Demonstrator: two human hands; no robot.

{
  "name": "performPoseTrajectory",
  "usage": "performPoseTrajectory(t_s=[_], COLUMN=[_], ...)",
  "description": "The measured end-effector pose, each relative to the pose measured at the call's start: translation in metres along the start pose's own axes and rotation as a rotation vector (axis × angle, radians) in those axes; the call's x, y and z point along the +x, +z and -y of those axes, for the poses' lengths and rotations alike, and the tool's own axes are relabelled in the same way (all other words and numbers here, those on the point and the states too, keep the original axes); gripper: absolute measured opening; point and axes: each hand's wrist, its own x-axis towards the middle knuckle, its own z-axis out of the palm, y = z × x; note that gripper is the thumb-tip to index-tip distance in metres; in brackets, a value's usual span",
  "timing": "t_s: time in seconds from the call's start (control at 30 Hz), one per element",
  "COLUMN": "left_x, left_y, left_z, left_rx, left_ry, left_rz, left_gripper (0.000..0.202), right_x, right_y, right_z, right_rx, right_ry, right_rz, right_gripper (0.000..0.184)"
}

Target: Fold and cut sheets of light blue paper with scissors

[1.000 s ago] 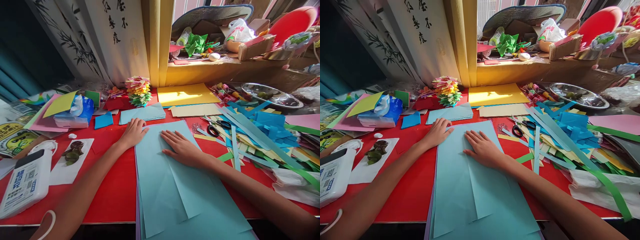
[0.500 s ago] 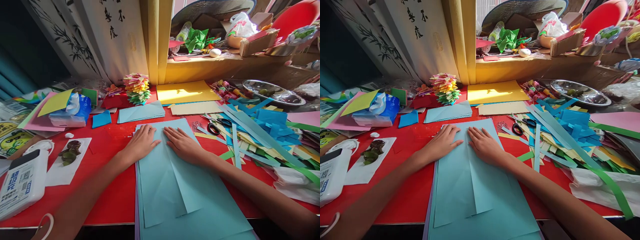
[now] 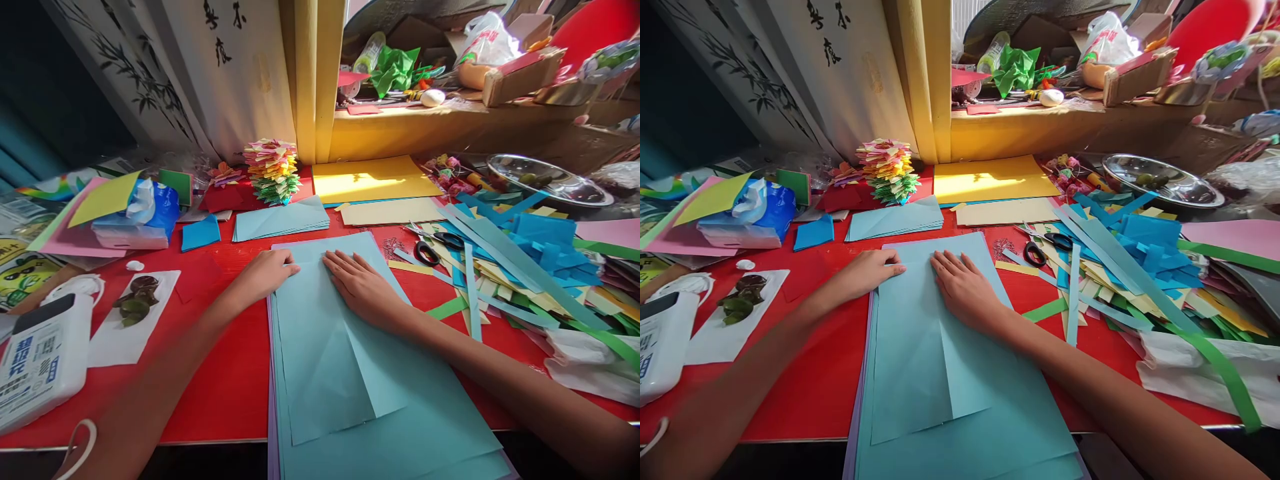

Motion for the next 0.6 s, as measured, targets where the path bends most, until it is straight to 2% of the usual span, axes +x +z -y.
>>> performPoseTrajectory(t_s=[0.6], left_x=[0.0033], left_y=[0.0025], left_z=[-0.0036], left_rx=[0.051], left_ry=[0.038], left_rz=[0.005], left_gripper=[0.030], right_x=[-0.0003], right_y=[-0.0026], right_z=[0.0042], right_rx=[0.017], right_ry=[0.036], right_rz=[-0.001], right_gripper=[0.050])
